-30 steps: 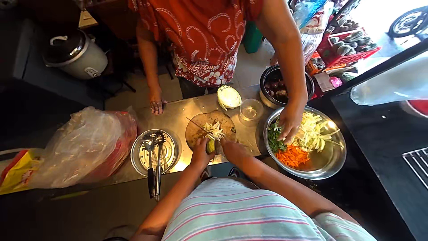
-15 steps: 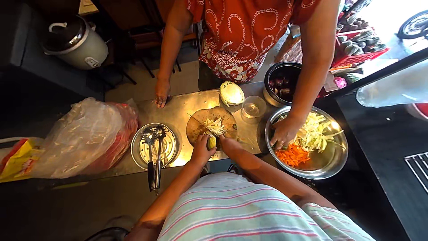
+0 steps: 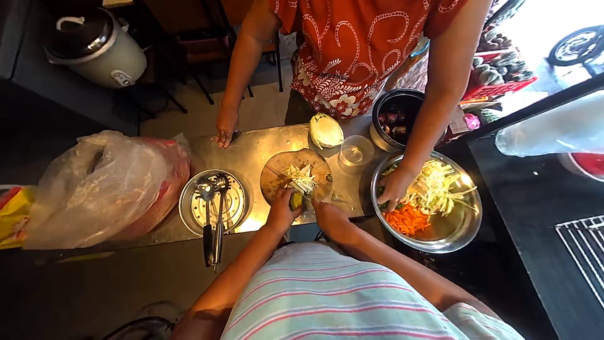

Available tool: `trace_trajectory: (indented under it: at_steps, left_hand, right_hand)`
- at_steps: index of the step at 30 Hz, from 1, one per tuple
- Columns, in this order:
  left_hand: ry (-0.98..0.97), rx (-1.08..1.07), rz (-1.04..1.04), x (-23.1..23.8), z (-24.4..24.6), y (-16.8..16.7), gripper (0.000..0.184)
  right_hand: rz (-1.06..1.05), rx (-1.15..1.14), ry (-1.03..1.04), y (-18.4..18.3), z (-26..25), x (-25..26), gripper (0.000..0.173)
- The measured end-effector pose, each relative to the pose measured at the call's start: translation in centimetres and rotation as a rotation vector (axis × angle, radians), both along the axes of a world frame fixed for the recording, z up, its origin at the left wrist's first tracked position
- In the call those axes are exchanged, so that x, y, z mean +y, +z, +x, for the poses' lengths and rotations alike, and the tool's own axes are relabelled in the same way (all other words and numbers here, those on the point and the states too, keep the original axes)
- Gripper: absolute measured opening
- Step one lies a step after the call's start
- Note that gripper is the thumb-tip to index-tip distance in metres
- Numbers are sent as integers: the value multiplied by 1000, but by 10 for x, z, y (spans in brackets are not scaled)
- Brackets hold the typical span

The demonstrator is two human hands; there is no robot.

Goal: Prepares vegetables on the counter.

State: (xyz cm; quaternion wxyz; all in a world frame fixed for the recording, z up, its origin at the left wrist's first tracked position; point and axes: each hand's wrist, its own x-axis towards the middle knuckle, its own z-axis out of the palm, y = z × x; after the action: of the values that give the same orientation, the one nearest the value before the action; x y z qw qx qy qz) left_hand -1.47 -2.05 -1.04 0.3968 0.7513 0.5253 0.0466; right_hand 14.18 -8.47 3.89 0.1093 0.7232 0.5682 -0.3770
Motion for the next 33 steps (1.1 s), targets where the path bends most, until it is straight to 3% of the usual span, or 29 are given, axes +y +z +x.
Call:
trace_trajectory:
  at_steps: [3,6,11,15,24,33]
  left_hand:
    - [-11,-7,0,1,0,0,56]
    - [-43,-20,-16,6,-5,3,56]
    - [-31,-53,-11,12,-11,4,55]
    - [-33,-37,-22,10,-8,0,56]
    - [-32,-29,-17,7,-7,-1,50]
    - [-84,-41,7,20,-10,5,40]
  right_hand:
    - [-34,44,14,-31,5,22,45]
    - [-20,105,36,-37,15,31,41]
    - [19,-15,21,29,6,12,36]
    - [-40,-97,64,46,-3,-7,42]
    - [-29,50,31,-43,2,30,41]
    - [3,-79,53,53,-2,3,36]
